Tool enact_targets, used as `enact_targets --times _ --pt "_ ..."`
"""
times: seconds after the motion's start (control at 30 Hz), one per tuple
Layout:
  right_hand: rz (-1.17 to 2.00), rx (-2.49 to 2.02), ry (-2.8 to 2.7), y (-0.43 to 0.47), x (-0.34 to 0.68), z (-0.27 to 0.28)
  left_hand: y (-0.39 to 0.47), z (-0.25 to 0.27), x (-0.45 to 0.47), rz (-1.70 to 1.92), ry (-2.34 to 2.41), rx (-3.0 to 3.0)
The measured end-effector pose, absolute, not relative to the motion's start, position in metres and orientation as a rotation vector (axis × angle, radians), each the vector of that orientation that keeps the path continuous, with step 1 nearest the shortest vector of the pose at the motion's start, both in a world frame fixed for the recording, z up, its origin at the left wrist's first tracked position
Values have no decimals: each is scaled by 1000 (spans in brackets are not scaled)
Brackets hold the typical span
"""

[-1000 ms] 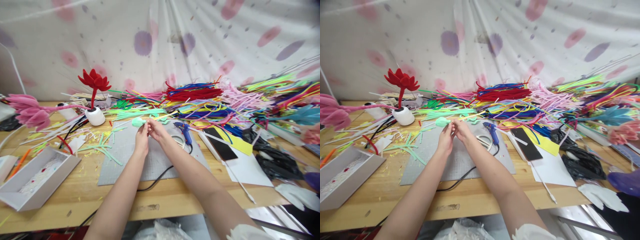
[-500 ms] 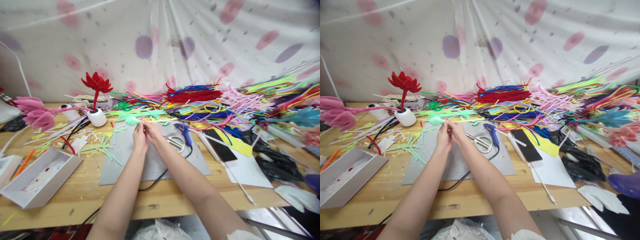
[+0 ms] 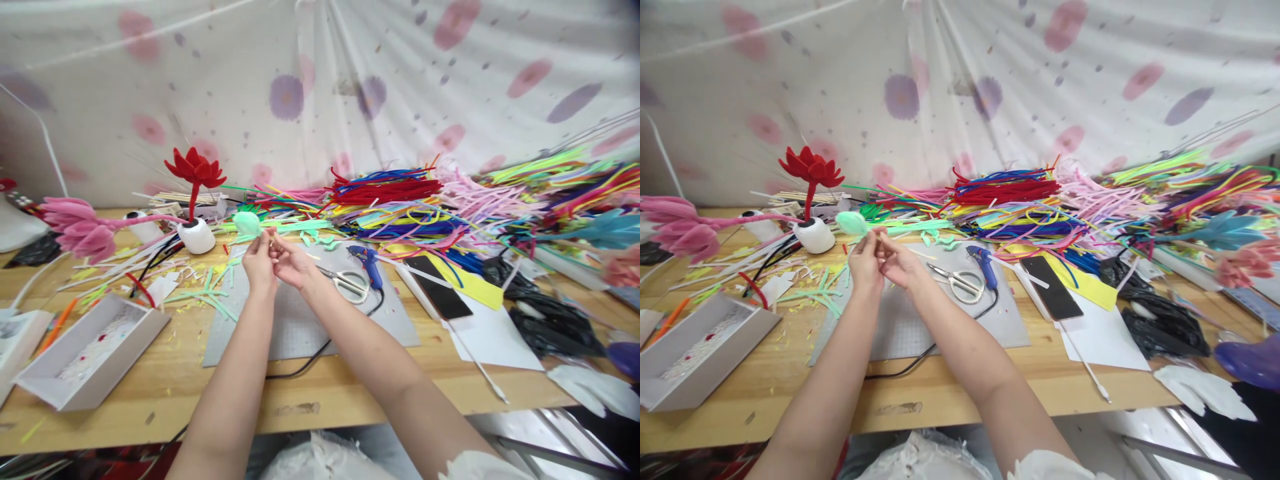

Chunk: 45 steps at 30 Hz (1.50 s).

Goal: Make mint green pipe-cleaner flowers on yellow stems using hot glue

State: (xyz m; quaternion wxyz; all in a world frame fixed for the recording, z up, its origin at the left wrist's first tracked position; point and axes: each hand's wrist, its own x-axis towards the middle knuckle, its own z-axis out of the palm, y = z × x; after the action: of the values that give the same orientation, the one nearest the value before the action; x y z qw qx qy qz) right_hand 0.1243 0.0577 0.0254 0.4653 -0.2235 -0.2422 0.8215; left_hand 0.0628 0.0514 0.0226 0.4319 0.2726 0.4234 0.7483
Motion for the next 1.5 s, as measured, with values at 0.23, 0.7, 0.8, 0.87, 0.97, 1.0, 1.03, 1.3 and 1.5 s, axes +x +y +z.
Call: enact_targets --times 0.23,0.7,0.8,0.87,0.97,1.0,1.03,1.3,1.5 --pt "2258 -735 -863 43 168 14 70 68 6 1870 1142 807" --pt "1455 -1091 -1157 69 203 -18 65 53 9 977 1373 1304" --pt "1489 -1011 -1186 66 203 -23 63 50 16 944 1433 1363" --pt "1494 -1032 -1182 65 204 -26 62 47 19 947 1460 1377" --pt "1479 -1122 -1215 62 205 -29 62 38 21 952 1526 1400" --pt "1459 -1155 -1249 60 205 -30 63 35 22 950 1549 1418" --pt "1436 -1191 -1294 58 205 -30 63 31 22 953 1570 1441" --pt "1647 -917 -1223 46 198 -22 54 32 35 915 1297 1426" --pt "1888 -665 -996 48 187 -14 55 33 34 761 1056 1262"
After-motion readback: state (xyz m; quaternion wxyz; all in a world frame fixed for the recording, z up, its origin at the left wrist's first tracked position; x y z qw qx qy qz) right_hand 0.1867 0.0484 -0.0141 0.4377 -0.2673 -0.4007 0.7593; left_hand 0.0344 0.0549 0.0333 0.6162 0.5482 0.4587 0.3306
